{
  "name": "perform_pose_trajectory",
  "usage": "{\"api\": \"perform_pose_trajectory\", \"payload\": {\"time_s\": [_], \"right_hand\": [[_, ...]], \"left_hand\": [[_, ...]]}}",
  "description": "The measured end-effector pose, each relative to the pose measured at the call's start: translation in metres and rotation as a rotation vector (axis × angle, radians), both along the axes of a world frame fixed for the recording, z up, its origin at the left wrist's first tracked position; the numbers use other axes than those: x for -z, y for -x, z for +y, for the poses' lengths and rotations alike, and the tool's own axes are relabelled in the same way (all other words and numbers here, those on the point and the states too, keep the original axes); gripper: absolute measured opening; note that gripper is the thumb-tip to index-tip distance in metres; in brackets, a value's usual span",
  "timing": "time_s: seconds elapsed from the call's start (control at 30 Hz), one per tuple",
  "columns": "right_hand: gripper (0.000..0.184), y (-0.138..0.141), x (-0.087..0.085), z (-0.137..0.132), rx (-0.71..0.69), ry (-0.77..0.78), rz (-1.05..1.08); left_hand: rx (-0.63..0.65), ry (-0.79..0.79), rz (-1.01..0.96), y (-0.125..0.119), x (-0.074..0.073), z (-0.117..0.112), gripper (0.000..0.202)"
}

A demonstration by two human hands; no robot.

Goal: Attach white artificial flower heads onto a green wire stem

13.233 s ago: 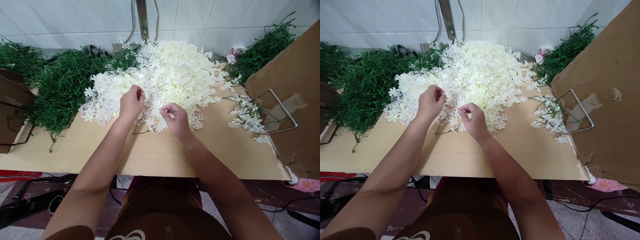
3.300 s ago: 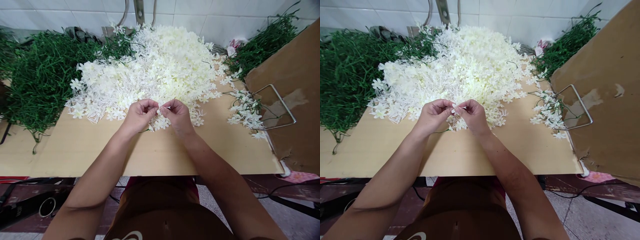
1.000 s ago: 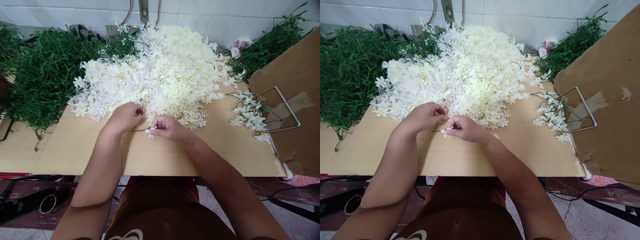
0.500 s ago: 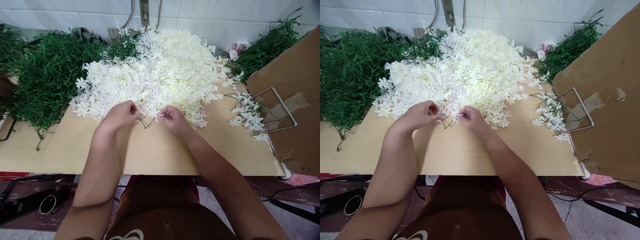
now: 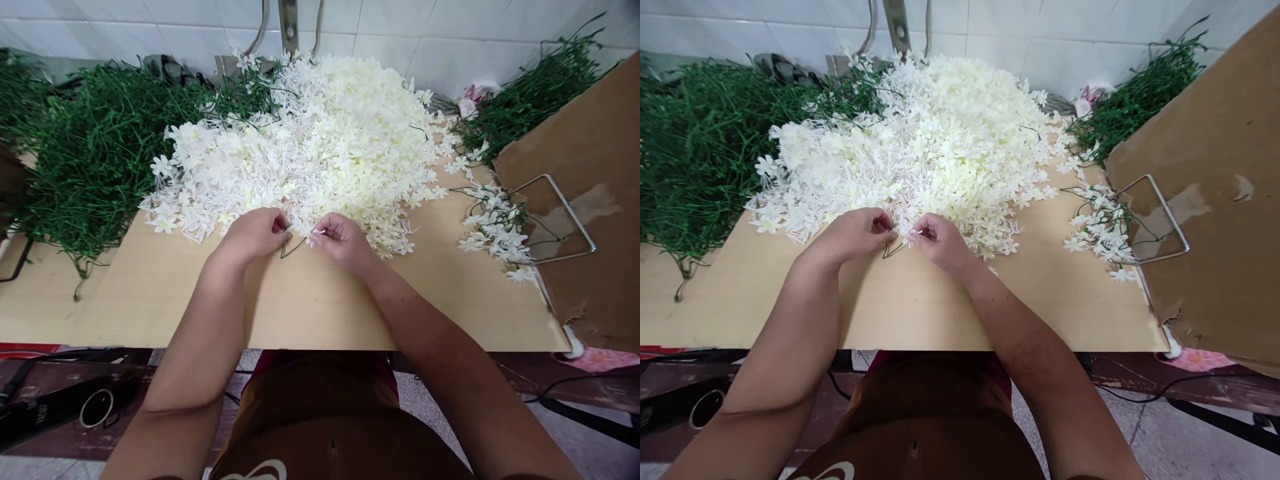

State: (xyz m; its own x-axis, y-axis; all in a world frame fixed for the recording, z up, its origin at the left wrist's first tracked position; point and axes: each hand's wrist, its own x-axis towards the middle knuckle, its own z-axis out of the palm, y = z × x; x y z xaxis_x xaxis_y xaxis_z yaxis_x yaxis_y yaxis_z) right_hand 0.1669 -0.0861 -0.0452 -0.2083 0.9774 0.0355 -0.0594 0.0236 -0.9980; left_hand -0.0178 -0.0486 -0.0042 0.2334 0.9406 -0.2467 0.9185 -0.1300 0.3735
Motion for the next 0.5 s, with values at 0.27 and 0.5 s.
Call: {"api": "perform_pose_trajectory", "payload": {"time_s": [0.27,0.5], "right_hand": [[0.038,0.0009,0.0016,0.0026,0.050,-0.020,0.039],[0.041,-0.0030,-0.0062,0.0019,0.083,0.067,0.210]], "left_hand": [[-0.050,-0.184,-0.164,0.0016,0.0034,0.0020,0.015],[-0.094,-0.275,-0.563,-0.0035,0.0009,-0.0005,0.018]]}}
